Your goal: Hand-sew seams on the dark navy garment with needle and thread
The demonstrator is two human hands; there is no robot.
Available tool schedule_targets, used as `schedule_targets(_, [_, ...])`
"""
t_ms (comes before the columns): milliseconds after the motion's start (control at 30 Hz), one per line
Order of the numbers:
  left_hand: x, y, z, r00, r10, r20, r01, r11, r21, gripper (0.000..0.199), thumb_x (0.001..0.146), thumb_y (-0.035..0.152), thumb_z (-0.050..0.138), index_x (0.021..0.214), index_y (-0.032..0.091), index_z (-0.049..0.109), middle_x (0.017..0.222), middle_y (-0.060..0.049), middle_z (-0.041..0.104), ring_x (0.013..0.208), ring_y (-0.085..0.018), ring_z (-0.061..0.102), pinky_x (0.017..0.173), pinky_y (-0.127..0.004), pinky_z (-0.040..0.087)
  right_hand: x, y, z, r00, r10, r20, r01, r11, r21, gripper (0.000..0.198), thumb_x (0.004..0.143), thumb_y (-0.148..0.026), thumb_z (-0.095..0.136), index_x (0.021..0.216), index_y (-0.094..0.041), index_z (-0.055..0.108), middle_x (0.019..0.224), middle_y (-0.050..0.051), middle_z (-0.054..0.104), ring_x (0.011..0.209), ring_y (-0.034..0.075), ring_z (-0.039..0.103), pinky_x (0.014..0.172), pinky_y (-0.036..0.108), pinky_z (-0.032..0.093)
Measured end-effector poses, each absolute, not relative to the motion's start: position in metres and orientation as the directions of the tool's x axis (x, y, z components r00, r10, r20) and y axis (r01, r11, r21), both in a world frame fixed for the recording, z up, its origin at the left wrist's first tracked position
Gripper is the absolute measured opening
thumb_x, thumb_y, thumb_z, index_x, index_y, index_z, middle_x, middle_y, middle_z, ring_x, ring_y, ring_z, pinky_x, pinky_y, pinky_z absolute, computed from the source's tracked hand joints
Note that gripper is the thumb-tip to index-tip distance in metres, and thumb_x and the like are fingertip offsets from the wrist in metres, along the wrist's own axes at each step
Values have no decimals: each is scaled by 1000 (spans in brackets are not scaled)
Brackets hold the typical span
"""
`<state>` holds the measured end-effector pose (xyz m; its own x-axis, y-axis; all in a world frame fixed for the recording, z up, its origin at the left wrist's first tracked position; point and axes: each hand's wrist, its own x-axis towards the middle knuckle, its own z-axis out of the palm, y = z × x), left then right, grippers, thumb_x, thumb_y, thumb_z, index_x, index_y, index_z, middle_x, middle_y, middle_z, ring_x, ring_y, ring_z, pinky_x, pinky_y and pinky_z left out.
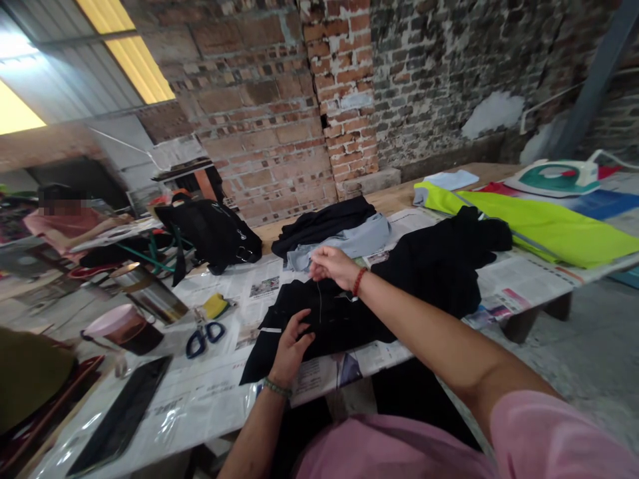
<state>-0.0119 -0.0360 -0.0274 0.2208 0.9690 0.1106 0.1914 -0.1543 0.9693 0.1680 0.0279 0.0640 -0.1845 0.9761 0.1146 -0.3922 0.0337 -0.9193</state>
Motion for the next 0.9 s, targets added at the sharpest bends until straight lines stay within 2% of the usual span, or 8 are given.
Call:
schedule_targets(67, [-12, -36, -27, 214, 970, 111, 196, -154, 968, 46, 66, 16, 55, 111, 20, 49, 75, 1, 56, 63, -10, 52, 56, -20, 41, 163, 5, 42, -258, 954, 151, -442, 23, -897, 13, 78, -26, 53, 74, -16, 47, 57, -2, 57, 53, 11, 59, 52, 23, 46])
schedule_targets(167, [-11, -35, -28, 213, 968, 131, 222, -179, 959, 45, 65, 19, 57, 110, 20, 50, 75, 1, 58, 64, -10, 53, 58, -21, 42, 161, -22, 5, -237, 957, 168, -444, 47, -895, 15, 75, -29, 56, 77, -16, 49, 58, -3, 57, 50, 10, 56, 53, 24, 45])
schedule_targets(367, [-7, -37, -26, 234, 955, 180, 365, -258, 894, 37, 67, 21, 56, 104, 18, 54, 71, 1, 60, 66, -13, 56, 61, -24, 44, 167, -33, -38, -47, 980, 196, -290, 174, -941, 16, 76, -33, 52, 73, -17, 50, 55, -5, 54, 46, 9, 53, 51, 23, 42])
schedule_targets(533, [-7, -40, -21, 117, 958, 263, 618, -278, 736, 24, 65, 27, 58, 86, 18, 66, 67, -1, 63, 65, -16, 57, 64, -28, 44, 166, -29, -42, 22, 969, 247, -168, 248, -954, 16, 79, -34, 46, 79, -19, 50, 55, -5, 51, 47, 9, 52, 50, 22, 42])
schedule_targets(667, [-10, -41, -19, 176, 960, 216, 560, -278, 780, 18, 68, 31, 56, 69, 17, 67, 64, -1, 64, 61, -15, 57, 58, -24, 43, 165, -37, -41, 22, 938, 346, 43, 345, -938, 15, 82, -31, 42, 86, -20, 52, 57, -5, 51, 47, 8, 51, 51, 22, 42])
schedule_targets(733, [-11, -42, -18, 185, 961, 207, 521, -274, 808, 20, 69, 33, 56, 68, 16, 67, 63, 0, 63, 60, -14, 56, 57, -23, 42, 165, -44, -39, -47, 891, 451, 201, 451, -870, 15, 82, -28, 43, 86, -20, 55, 64, -2, 56, 53, 9, 52, 56, 23, 42])
schedule_targets(800, [-11, -42, -18, 189, 960, 205, 497, -274, 824, 20, 69, 33, 56, 68, 15, 66, 62, 1, 62, 59, -13, 55, 56, -22, 42, 164, -49, -37, -159, 814, 559, 336, 577, -744, 13, 82, -24, 44, 83, -20, 57, 72, 1, 60, 62, 11, 54, 64, 25, 42])
schedule_targets(900, [-11, -42, -18, 175, 962, 208, 489, -268, 830, 19, 67, 32, 57, 66, 15, 66, 58, 2, 60, 56, -12, 53, 53, -21, 40, 164, -55, -36, -311, 710, 632, 458, 694, -555, 12, 79, -18, 46, 74, -18, 56, 66, 1, 59, 64, 12, 51, 67, 26, 38])
